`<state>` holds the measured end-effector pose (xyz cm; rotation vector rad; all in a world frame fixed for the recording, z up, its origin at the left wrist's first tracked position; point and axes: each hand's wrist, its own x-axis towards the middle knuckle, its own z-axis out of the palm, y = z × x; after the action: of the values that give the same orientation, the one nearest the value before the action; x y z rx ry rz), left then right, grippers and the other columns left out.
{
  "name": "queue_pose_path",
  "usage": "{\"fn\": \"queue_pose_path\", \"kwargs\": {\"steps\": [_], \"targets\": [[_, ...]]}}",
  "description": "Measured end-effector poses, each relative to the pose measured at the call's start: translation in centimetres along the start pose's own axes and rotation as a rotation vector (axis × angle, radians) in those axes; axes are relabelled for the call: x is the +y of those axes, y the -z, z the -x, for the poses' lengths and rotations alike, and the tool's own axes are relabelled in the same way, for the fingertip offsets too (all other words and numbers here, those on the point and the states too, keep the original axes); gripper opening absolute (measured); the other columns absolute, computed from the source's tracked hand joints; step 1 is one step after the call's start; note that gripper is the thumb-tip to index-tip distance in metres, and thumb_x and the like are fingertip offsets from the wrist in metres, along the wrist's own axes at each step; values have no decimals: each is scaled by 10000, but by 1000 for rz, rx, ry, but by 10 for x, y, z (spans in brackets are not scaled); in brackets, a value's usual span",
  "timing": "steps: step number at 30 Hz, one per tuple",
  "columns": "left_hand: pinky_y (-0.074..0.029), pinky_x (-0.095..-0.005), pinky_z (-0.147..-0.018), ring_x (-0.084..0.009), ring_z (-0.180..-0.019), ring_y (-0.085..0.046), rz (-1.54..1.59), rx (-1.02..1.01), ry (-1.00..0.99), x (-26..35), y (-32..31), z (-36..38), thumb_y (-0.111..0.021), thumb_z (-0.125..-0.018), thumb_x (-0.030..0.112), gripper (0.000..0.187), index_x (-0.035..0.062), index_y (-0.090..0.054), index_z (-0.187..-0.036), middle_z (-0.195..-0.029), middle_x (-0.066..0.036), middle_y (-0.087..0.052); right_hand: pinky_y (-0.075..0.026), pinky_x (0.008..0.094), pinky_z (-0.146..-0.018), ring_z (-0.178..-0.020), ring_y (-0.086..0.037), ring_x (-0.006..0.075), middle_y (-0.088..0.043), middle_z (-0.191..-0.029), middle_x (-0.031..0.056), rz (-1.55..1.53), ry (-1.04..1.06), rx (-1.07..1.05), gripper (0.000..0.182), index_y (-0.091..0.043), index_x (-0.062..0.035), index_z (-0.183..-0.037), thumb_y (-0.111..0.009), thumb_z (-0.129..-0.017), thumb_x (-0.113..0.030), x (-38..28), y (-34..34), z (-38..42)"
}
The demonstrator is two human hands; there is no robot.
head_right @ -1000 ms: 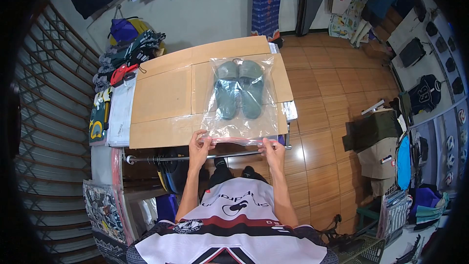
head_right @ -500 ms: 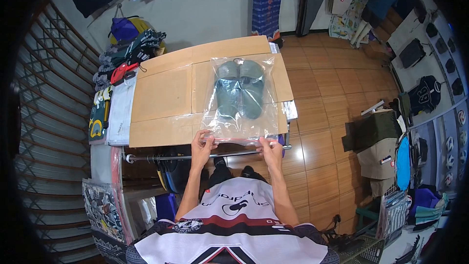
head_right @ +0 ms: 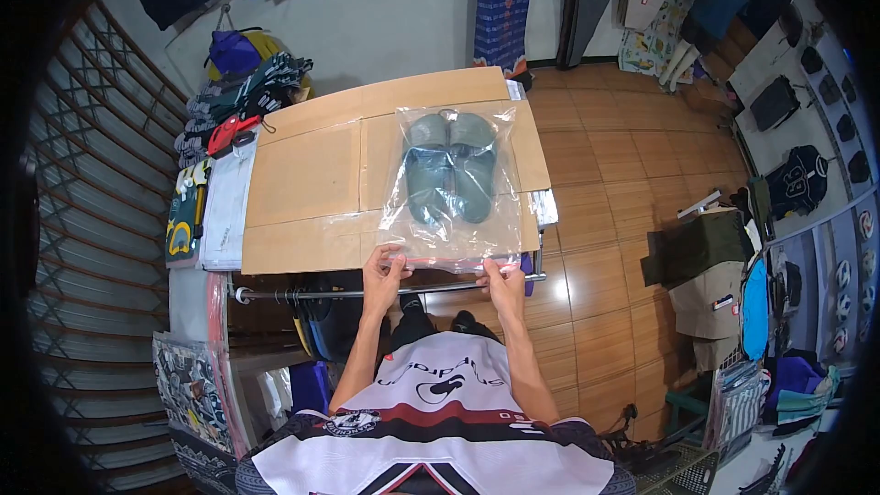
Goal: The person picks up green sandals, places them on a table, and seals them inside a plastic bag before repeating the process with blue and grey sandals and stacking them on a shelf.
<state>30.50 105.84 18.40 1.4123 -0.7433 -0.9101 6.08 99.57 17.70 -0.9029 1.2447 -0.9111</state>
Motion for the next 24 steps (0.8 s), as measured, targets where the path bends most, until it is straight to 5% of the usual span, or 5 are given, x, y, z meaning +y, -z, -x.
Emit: {"fn": "queue_pose_path", "kwargs": {"steps": [21, 24], "targets": [[-621, -256, -666, -110, -784, -700, 54, -43, 31, 7, -13, 4, -676, -1002, 110, 224, -15, -658, -1187, -872, -63, -680, -512, 262, -562, -675, -693, 135, -748, -825, 106, 18, -21, -20, 331, -724, 15, -1005, -709, -975, -315, -2, -14, 4], [-628, -266, -697, -129, -805, -697, 55, -103, 101, 7, -13, 5, -680, -1002, 107, 247, -1, -644, -1221, -1002, -85, -677, -513, 260, -569, -678, -692, 134, -752, -835, 112, 30, -23, -33, 331, -729, 19, -1002, -712, -973, -310, -4, -19, 7]]}}
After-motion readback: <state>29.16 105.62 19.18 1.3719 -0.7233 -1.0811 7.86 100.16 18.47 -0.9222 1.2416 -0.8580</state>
